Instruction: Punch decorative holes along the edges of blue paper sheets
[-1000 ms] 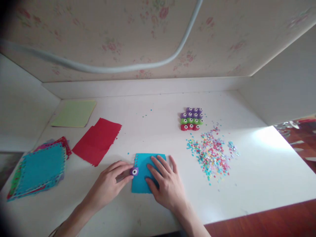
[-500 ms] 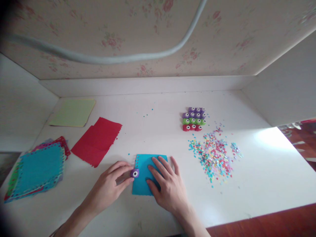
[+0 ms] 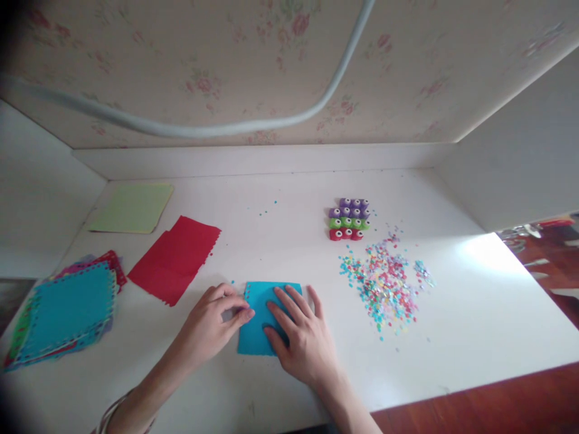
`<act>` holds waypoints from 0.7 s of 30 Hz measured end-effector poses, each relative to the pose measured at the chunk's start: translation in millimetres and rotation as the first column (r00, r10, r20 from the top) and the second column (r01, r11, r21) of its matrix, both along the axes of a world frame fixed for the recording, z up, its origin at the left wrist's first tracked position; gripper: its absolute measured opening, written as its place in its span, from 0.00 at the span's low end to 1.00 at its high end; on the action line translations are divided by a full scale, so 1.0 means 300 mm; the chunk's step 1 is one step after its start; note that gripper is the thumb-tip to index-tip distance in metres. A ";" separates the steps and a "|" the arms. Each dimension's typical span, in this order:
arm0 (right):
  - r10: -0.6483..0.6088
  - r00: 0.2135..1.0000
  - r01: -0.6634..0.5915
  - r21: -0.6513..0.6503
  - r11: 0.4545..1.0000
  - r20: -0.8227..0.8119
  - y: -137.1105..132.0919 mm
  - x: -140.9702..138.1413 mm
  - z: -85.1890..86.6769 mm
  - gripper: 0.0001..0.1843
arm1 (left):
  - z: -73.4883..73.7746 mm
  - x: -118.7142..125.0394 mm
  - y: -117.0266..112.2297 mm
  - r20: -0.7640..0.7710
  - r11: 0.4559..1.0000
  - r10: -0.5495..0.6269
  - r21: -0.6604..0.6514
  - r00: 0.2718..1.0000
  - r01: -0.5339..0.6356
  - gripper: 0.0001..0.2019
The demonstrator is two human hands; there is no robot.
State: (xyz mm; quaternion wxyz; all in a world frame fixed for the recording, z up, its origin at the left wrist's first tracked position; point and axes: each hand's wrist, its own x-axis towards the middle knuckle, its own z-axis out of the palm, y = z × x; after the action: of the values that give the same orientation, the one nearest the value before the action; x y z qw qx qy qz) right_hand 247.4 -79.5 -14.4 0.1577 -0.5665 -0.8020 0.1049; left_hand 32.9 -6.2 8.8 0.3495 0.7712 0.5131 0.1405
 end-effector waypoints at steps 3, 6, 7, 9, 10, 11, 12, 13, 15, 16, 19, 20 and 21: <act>-0.002 1.000 0.002 -0.002 1.000 0.004 0.000 -0.001 0.000 0.21 | -0.006 0.007 -0.008 -0.025 1.000 0.023 0.002 0.999 -0.022 0.09; -0.003 1.000 0.003 -0.003 1.000 0.002 0.001 -0.002 0.002 0.21 | -0.007 0.016 -0.015 -0.118 0.999 0.027 0.044 0.993 -0.022 0.08; -0.005 1.000 0.005 -0.001 1.000 0.000 0.001 -0.003 0.003 0.21 | -0.005 0.019 -0.016 -0.152 0.998 0.024 0.052 0.988 -0.017 0.08; -0.010 1.000 0.010 0.007 1.000 -0.002 0.000 -0.004 0.003 0.21 | 0.001 0.025 -0.016 -0.208 0.998 0.023 0.062 0.978 -0.010 0.08; -0.010 1.000 0.010 0.012 1.000 -0.003 -0.001 -0.004 0.002 0.21 | 0.005 0.027 -0.015 -0.224 0.998 0.024 0.063 0.974 -0.010 0.08; -0.008 1.000 0.008 0.018 1.000 -0.004 -0.002 -0.004 0.001 0.21 | 0.009 0.027 -0.014 -0.229 0.998 0.024 0.061 0.973 -0.010 0.08; -0.006 1.000 0.007 0.023 1.000 -0.006 -0.003 -0.004 0.000 0.21 | 0.012 0.025 -0.012 -0.224 0.999 0.020 0.054 0.974 -0.008 0.08; -0.006 1.000 0.006 0.028 1.000 -0.011 -0.004 -0.004 -0.001 0.21 | 0.015 0.021 -0.011 -0.211 0.999 0.011 0.043 0.977 -0.002 0.08; -0.008 1.000 0.009 0.036 0.999 -0.021 -0.007 -0.004 -0.002 0.20 | 0.019 0.005 -0.008 -0.180 0.999 -0.011 0.029 0.984 0.017 0.10; -0.009 1.000 0.010 0.039 0.999 -0.025 -0.008 -0.004 -0.002 0.20 | 0.019 -0.006 -0.007 -0.173 0.999 -0.019 0.035 0.985 0.026 0.10; -0.012 1.000 0.013 0.040 0.999 -0.028 -0.012 -0.005 0.000 0.20 | 0.015 -0.051 -0.005 -0.199 0.994 0.012 0.112 0.980 0.011 0.10; -0.015 0.999 0.016 0.036 0.999 -0.029 -0.013 -0.006 0.001 0.20 | 0.012 -0.070 -0.004 -0.211 0.989 0.035 0.146 0.977 -0.004 0.10; -0.018 0.999 0.019 0.033 0.999 -0.028 -0.014 -0.006 0.003 0.20 | 0.009 -0.090 -0.004 -0.214 0.984 0.056 0.180 0.975 -0.017 0.10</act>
State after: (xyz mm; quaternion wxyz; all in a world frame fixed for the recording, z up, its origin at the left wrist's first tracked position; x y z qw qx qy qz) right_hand 245.6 -83.6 -13.6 0.1790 -0.5698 -0.7960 0.0981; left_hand 6.0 -7.5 11.4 0.2186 0.8003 0.5482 0.1063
